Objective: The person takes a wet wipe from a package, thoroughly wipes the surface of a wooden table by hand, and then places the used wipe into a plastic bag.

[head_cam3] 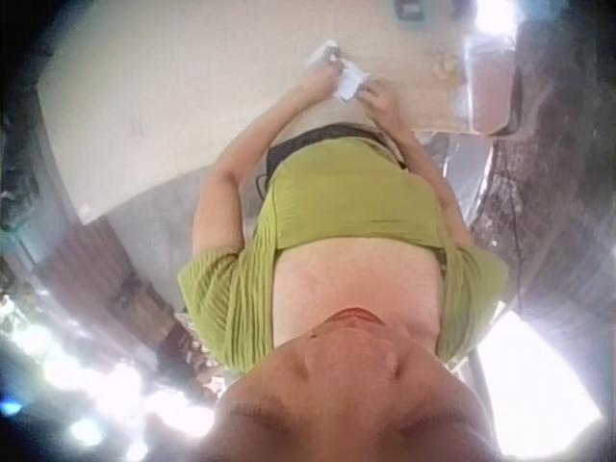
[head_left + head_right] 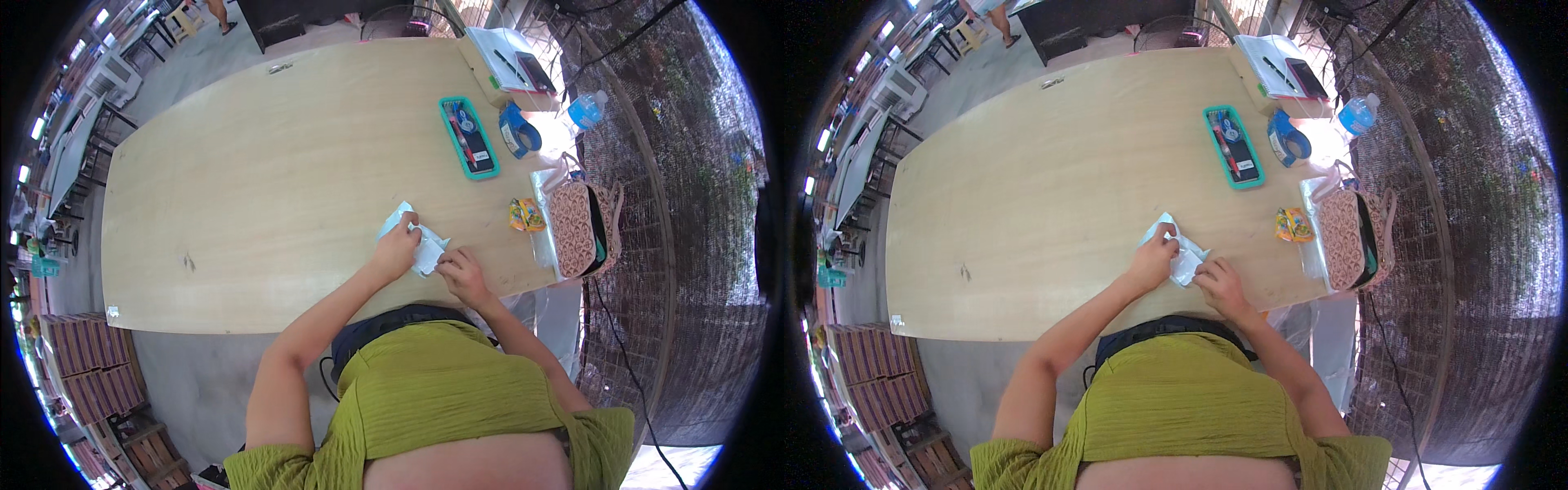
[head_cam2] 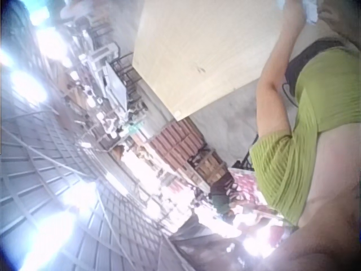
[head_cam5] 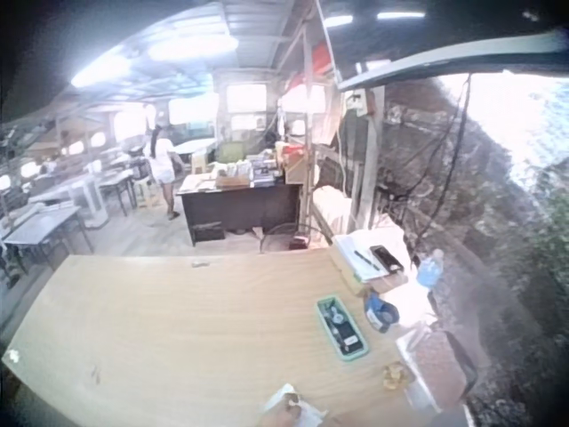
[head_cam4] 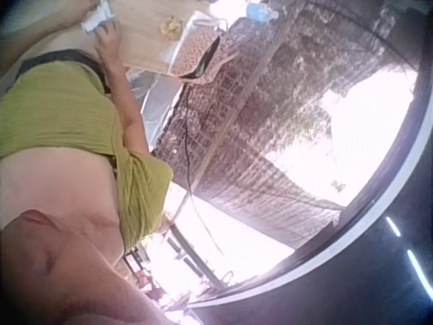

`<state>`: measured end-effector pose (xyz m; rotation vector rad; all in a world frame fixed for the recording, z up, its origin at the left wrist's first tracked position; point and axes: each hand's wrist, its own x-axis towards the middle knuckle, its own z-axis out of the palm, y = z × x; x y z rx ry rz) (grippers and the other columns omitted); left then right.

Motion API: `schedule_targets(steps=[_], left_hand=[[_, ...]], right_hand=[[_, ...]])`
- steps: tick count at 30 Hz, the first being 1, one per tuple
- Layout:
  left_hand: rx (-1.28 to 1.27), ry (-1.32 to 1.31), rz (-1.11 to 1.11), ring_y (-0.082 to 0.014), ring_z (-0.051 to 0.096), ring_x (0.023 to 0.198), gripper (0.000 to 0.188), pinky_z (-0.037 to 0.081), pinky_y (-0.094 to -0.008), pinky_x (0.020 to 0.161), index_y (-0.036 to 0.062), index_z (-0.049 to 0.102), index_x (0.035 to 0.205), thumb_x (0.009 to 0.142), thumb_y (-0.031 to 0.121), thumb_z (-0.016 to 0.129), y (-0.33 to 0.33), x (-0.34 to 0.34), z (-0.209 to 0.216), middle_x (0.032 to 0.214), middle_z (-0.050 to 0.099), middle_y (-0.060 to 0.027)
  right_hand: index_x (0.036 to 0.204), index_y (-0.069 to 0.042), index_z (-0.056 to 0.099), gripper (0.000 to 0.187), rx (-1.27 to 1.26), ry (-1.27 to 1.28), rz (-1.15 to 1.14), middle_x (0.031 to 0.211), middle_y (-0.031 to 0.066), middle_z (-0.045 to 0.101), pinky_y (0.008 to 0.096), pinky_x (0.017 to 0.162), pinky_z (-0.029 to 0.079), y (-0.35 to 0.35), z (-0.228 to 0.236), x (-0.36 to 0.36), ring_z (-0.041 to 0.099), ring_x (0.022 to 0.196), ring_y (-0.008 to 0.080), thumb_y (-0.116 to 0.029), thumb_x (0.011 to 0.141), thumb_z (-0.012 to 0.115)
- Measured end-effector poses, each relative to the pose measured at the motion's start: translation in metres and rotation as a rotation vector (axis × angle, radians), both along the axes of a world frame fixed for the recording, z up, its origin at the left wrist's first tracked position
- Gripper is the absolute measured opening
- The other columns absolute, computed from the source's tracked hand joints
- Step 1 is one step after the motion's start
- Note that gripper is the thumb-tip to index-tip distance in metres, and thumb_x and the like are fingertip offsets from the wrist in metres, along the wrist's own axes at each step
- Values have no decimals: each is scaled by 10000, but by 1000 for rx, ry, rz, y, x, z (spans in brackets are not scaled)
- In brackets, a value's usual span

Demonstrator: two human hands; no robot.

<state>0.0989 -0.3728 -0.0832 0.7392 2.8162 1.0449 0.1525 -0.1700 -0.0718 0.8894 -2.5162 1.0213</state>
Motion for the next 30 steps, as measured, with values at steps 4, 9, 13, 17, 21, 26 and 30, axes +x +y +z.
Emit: schedule_targets(steps=[4,9,13,17,21,26,30], left_hand=[[197,-199,119,-316,612,876,107,554,-428,670,32,590,885,788,25,635,0,0,0,1120,496,-144],[503,-650,141,-300,632,985,102,590,-439,766,71,560,1036,949,55,508,-12,-6,1,1118,534,-110],[1204,-1200,254,-354,524,1242,392,546,-579,859,137,339,1406,1026,209,405,-45,-28,16,1406,470,-144],[1358,-1165,168,-343,508,1266,441,465,-610,950,111,347,1429,1008,206,435,-68,-42,35,1388,502,-126],[1368,-1049,230,-304,563,1183,411,495,-480,917,99,453,1349,968,246,495,-114,-46,25,1313,564,-115],[498,-688,699,-287,581,1115,403,466,-415,941,100,517,1268,891,194,621,-140,-44,48,1226,593,-121],[8,137,511,-371,558,1112,457,472,-475,906,58,537,1195,817,251,708,-144,-10,16,1208,564,-213]], right_hand=[[819,-68,631,173,0,-32,-13,940,62,624,364,737,500,11,-7,1,571,861,269,26,682,680],[835,-69,625,175,6,-132,-30,975,71,625,385,795,490,21,0,-3,555,919,298,27,697,672],[860,-68,621,189,68,-184,7,985,78,620,386,816,484,39,-4,-5,548,938,308,36,709,669],[887,-54,612,196,28,-223,-11,977,95,612,384,784,496,51,-8,1,565,908,315,39,727,678],[898,-48,612,193,-172,-261,-98,941,104,601,377,753,501,35,9,-4,587,888,309,41,744,686],[973,-70,637,238,-32,-341,-83,927,102,596,367,749,499,30,21,-29,594,887,286,-14,754,710],[1064,-82,638,301,17,-604,-34,925,96,609,365,784,492,-18,42,-53,588,920,272,-58,773,713]])
